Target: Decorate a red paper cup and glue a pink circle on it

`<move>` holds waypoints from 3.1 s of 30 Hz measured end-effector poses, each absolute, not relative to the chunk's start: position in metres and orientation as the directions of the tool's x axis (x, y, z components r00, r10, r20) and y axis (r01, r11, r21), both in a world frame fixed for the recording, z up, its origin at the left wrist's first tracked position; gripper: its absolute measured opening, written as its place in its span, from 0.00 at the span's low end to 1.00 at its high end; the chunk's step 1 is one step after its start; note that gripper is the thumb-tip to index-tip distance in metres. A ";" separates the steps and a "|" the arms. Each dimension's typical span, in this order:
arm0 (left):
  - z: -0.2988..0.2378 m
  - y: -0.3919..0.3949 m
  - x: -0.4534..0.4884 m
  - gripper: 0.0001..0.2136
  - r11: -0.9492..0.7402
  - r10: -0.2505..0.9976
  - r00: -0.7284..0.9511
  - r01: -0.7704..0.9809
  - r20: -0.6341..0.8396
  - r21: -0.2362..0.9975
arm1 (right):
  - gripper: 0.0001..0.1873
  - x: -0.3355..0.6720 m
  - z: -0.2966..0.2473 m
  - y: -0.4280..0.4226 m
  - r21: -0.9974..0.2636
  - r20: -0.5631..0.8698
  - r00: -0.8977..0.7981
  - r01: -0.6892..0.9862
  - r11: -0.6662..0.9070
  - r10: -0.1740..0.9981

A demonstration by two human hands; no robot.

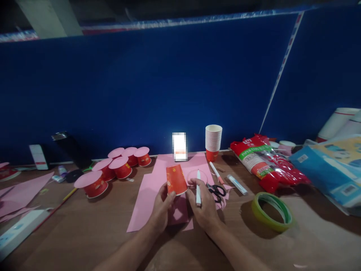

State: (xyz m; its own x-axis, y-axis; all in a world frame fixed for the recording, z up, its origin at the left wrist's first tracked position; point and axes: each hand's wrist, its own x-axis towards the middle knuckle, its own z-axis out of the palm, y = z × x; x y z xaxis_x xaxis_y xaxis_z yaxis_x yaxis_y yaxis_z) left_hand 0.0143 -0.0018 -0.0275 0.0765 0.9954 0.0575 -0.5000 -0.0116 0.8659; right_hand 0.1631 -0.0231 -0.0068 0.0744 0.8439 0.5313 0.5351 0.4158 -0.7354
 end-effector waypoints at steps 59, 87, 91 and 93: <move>-0.015 -0.007 0.015 0.22 -0.154 0.986 0.018 -0.293 0.166 0.944 | 0.13 0.162 -0.012 -0.019 -0.835 0.425 0.098 0.425 0.348 0.900; -0.020 -0.005 0.018 0.22 0.074 0.996 0.002 -0.489 -0.084 0.869 | 0.12 0.163 -0.012 -0.019 -0.805 0.486 0.078 0.428 0.411 0.870; -0.021 -0.001 0.019 0.24 0.116 0.993 0.051 -0.631 -0.109 0.767 | 0.12 0.163 -0.011 -0.019 -0.808 0.478 0.083 0.432 0.401 0.875; -0.022 0.001 0.020 0.26 0.142 0.989 0.068 -0.675 -0.130 0.724 | 0.13 0.162 -0.009 -0.020 -0.806 0.480 0.089 0.437 0.398 0.873</move>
